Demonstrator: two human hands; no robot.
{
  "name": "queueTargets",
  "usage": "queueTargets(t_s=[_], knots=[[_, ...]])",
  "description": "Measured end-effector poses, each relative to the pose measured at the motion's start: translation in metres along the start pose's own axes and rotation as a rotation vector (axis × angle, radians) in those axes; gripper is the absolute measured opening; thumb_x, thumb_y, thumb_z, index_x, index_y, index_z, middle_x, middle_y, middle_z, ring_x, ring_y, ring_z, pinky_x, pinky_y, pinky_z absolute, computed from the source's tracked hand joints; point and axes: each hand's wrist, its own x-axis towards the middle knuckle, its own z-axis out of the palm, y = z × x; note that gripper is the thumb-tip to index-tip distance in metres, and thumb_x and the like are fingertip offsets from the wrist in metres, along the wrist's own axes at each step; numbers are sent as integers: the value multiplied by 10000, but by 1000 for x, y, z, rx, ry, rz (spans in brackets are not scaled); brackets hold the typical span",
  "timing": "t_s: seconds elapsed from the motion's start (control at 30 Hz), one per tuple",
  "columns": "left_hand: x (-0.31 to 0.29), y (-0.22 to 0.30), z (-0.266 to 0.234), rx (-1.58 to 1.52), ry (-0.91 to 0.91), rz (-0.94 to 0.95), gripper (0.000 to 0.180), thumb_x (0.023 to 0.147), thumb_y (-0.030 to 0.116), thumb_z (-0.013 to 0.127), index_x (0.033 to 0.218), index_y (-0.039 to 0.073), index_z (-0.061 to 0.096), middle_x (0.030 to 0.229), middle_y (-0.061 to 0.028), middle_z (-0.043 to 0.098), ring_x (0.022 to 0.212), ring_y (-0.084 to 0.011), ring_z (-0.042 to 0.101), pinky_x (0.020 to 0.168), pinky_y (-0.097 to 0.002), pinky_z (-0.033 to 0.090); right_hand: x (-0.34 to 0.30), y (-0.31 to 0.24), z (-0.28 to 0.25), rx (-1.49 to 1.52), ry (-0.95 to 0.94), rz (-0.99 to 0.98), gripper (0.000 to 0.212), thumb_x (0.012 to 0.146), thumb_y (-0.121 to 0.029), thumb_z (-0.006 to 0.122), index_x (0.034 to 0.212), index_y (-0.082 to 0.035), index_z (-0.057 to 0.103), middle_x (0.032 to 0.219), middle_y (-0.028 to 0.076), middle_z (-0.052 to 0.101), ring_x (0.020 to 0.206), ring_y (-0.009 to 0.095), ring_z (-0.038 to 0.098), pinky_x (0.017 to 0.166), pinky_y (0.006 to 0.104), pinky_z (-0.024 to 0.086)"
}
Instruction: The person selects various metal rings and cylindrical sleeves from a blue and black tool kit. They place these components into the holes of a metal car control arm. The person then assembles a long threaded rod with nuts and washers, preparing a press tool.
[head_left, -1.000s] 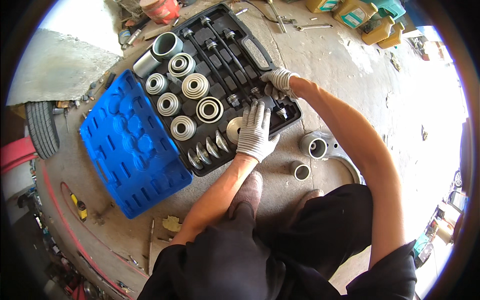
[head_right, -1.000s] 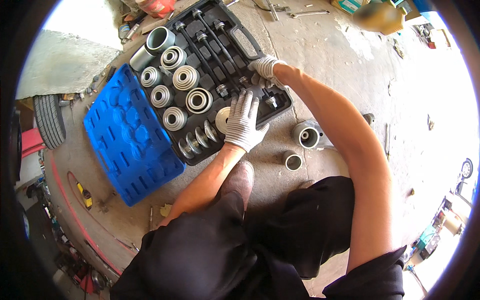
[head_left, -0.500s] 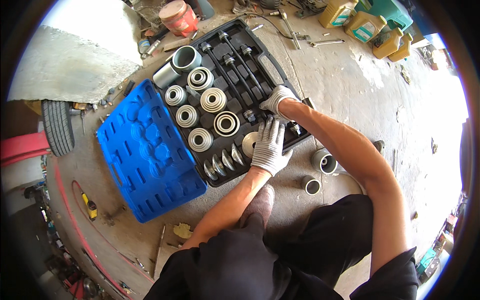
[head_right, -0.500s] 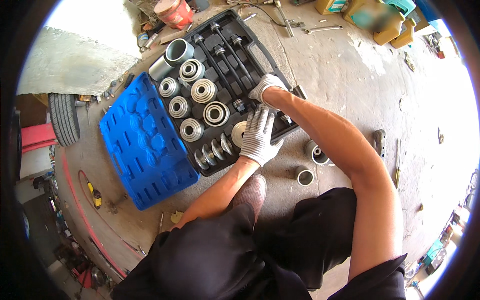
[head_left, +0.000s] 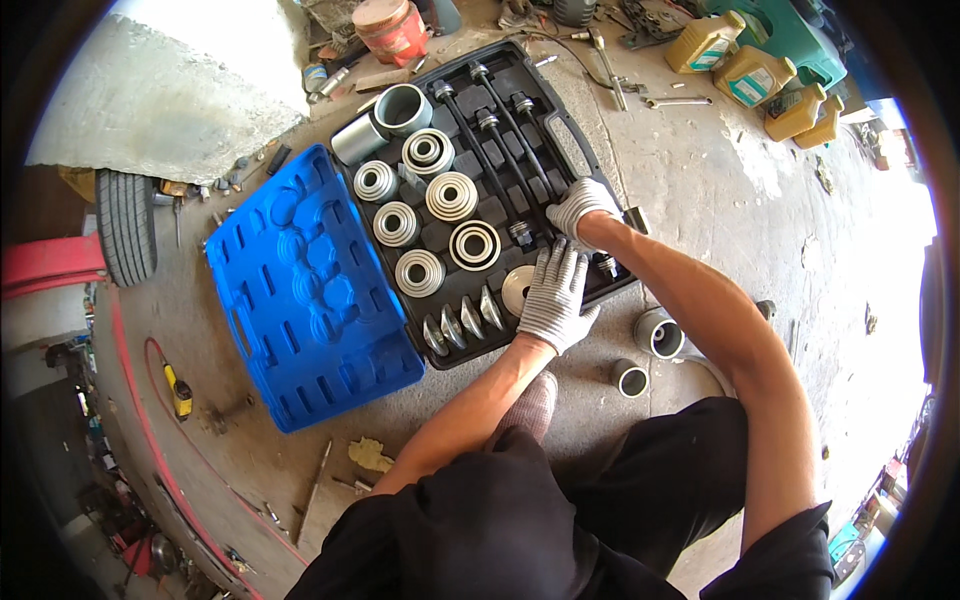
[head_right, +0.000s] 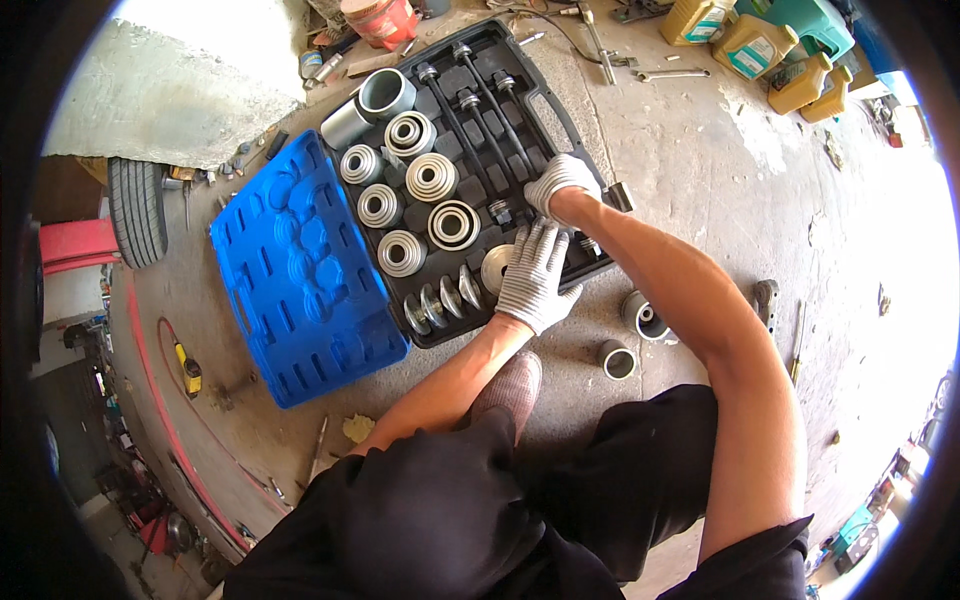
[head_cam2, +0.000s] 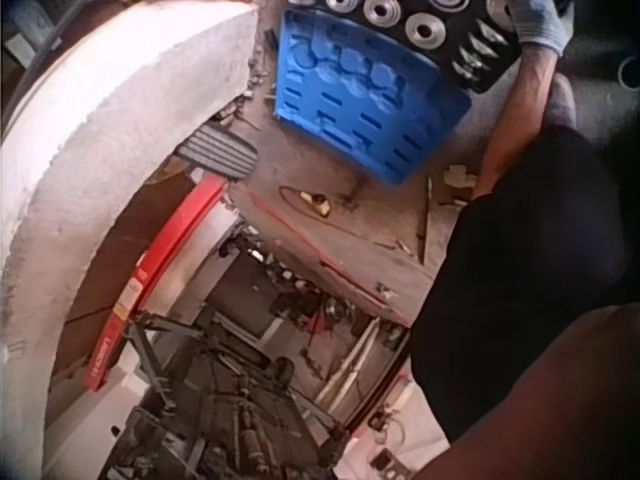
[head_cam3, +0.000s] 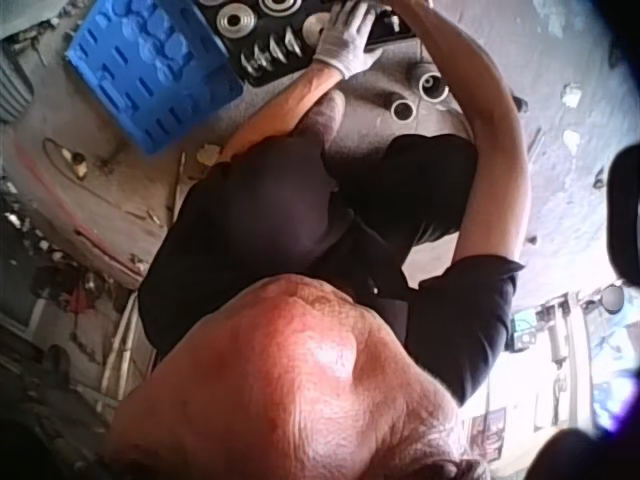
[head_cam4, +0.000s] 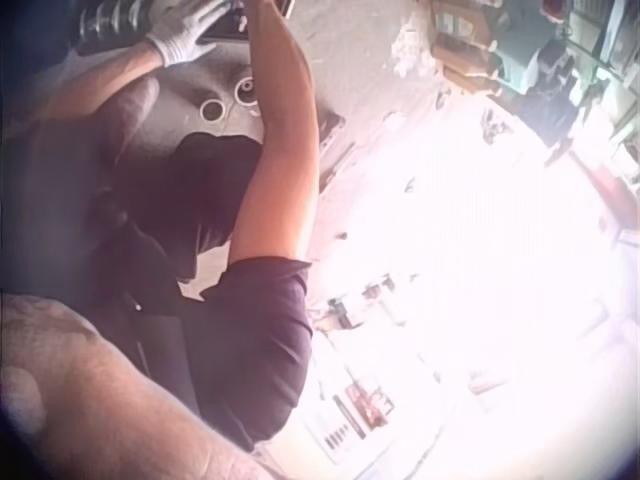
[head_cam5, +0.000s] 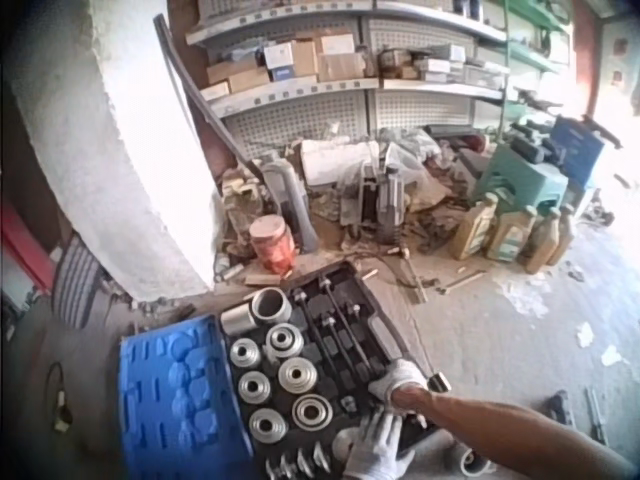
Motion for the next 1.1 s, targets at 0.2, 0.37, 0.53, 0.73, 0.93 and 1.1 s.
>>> queueTargets(t_s=[0.2,0.37,0.53,0.73,0.93,1.1], knots=[[0,0,2,7,-10,5,1027,789,384,888,1568,-112,438,1629,-346,380,1535,-521,357,1317,-593,239,-7,-13,-4,-164,42,-21,310,832,-289,792,1036,-61,843,1041,192,819,978,336,811,845,422,644],[1,-2,0,41,-47,5,1013,826,418,853,1577,-109,426,1633,-332,390,1533,-511,368,1324,-585,223,-6,-18,-4,-149,69,-12,308,826,-278,793,1036,-58,842,1025,193,819,961,331,812,816,414,638],[7,6,-4,39,-22,25,966,830,408,848,1547,-110,460,1624,-324,406,1541,-487,366,1324,-581,226,-17,-22,-18,-187,148,-91,355,808,-330,786,1005,-40,843,981,217,808,930,346,807,836,436,635],[1,-1,-5,57,40,33,931,792,428,874,1495,-86,545,1626,-315,424,1555,-465,362,1318,-578,237,-50,-59,-65,71,170,-154,434,794,-377,803,1031,-14,820,934,218,798,889,347,798,809,438,629],[13,0,-22,-243,114,-16,852,855,426,846,1455,-108,563,1520,-337,542,1432,-465,522,1275,-538,343,-86,7,-112,569,11,-119,191,874,-183,755,855,4,789,709,82,713,598,193,666,586,377,557],[62,39,-105,-1684,270,-595,845,1041,584,643,1601,-5,409,1378,-276,655,1325,-399,628,1166,-572,487,-198,106,-114,795,-181,-179,250,931,-224,723,950,25,726,629,57,613,491,128,546,450,303,403]])
